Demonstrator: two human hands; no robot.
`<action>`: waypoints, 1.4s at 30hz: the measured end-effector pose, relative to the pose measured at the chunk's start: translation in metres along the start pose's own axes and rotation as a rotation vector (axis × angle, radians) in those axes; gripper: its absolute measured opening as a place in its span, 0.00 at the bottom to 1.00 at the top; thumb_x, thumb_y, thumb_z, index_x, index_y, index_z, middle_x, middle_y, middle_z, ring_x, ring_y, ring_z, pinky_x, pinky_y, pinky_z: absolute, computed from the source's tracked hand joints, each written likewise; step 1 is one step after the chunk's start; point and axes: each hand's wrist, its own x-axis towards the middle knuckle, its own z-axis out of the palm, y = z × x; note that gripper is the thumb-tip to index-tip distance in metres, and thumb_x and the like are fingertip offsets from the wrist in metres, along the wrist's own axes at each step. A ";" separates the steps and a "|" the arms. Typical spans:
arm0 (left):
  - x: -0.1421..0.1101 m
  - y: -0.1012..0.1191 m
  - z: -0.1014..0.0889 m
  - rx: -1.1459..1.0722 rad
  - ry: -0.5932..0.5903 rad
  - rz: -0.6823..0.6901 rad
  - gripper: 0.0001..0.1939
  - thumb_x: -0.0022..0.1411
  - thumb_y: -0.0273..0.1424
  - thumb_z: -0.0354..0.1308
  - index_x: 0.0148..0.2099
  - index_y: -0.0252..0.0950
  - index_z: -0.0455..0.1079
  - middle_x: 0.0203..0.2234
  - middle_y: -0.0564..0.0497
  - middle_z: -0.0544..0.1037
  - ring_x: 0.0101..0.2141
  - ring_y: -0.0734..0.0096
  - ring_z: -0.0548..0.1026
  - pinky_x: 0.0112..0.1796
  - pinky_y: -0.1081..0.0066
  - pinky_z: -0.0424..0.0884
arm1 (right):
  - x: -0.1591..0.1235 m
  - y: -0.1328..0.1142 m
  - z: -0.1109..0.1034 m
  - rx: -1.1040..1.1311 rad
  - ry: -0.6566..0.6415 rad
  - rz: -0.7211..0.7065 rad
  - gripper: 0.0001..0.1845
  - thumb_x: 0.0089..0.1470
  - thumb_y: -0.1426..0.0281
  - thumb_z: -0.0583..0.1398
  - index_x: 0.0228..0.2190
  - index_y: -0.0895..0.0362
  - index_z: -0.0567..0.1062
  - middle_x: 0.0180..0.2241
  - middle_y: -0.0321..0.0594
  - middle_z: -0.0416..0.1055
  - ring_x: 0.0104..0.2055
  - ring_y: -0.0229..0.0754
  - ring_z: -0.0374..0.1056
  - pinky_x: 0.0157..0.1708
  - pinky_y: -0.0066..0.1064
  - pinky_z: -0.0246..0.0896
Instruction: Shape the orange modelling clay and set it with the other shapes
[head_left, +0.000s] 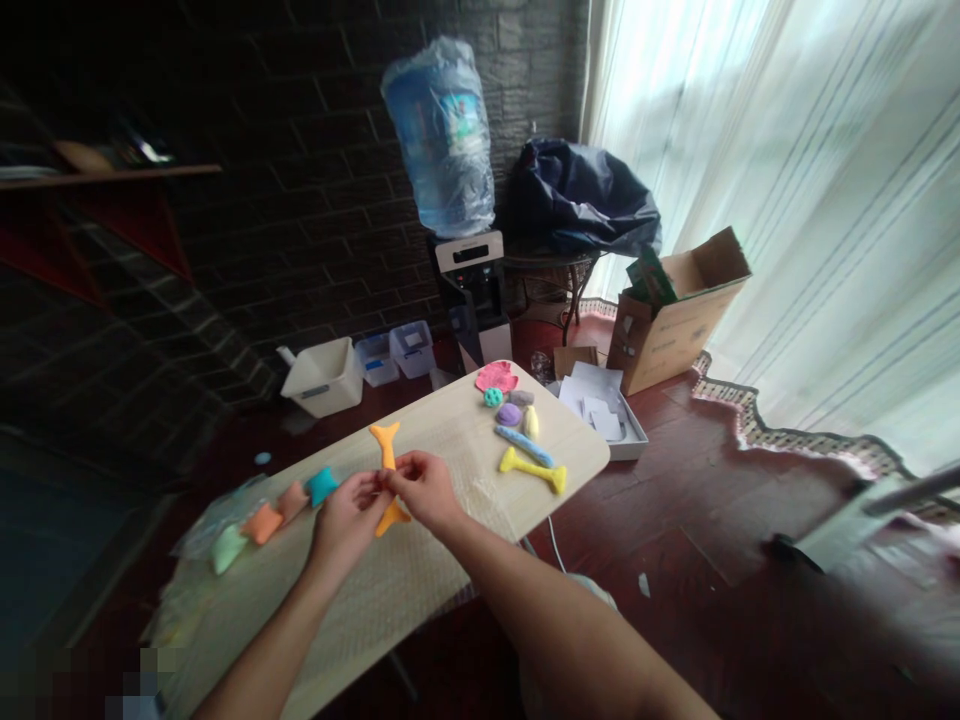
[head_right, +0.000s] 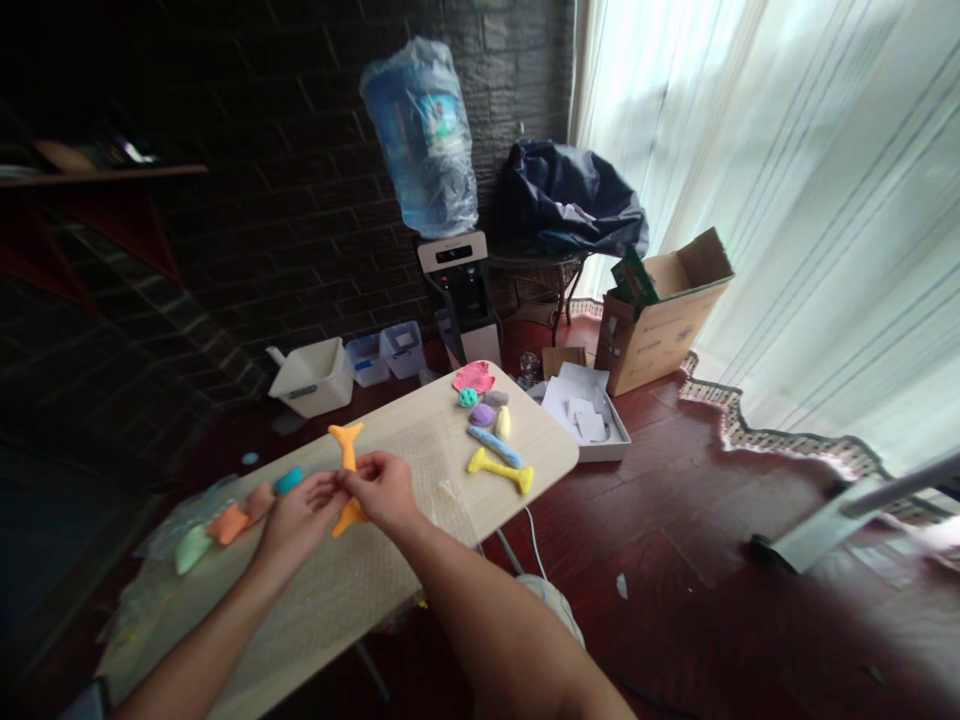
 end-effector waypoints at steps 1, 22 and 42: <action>0.001 0.001 -0.001 -0.003 0.008 -0.003 0.28 0.49 0.49 0.77 0.43 0.35 0.77 0.36 0.41 0.87 0.38 0.52 0.87 0.39 0.62 0.83 | -0.001 -0.001 0.000 -0.015 -0.012 -0.010 0.09 0.55 0.67 0.72 0.35 0.59 0.84 0.27 0.36 0.80 0.28 0.39 0.74 0.31 0.27 0.66; -0.006 0.014 -0.017 -0.331 0.056 -0.244 0.29 0.39 0.38 0.83 0.38 0.33 0.73 0.32 0.48 0.83 0.35 0.60 0.85 0.38 0.63 0.83 | -0.015 -0.004 0.000 -0.467 -0.175 -0.268 0.08 0.56 0.70 0.71 0.39 0.55 0.88 0.38 0.43 0.86 0.38 0.47 0.80 0.39 0.32 0.70; 0.004 0.022 -0.008 -0.354 0.045 -0.110 0.29 0.45 0.48 0.80 0.39 0.32 0.77 0.34 0.45 0.85 0.39 0.55 0.85 0.46 0.55 0.83 | -0.012 -0.018 -0.012 -0.579 -0.085 -0.406 0.05 0.61 0.69 0.69 0.39 0.56 0.86 0.38 0.46 0.84 0.40 0.48 0.79 0.44 0.35 0.69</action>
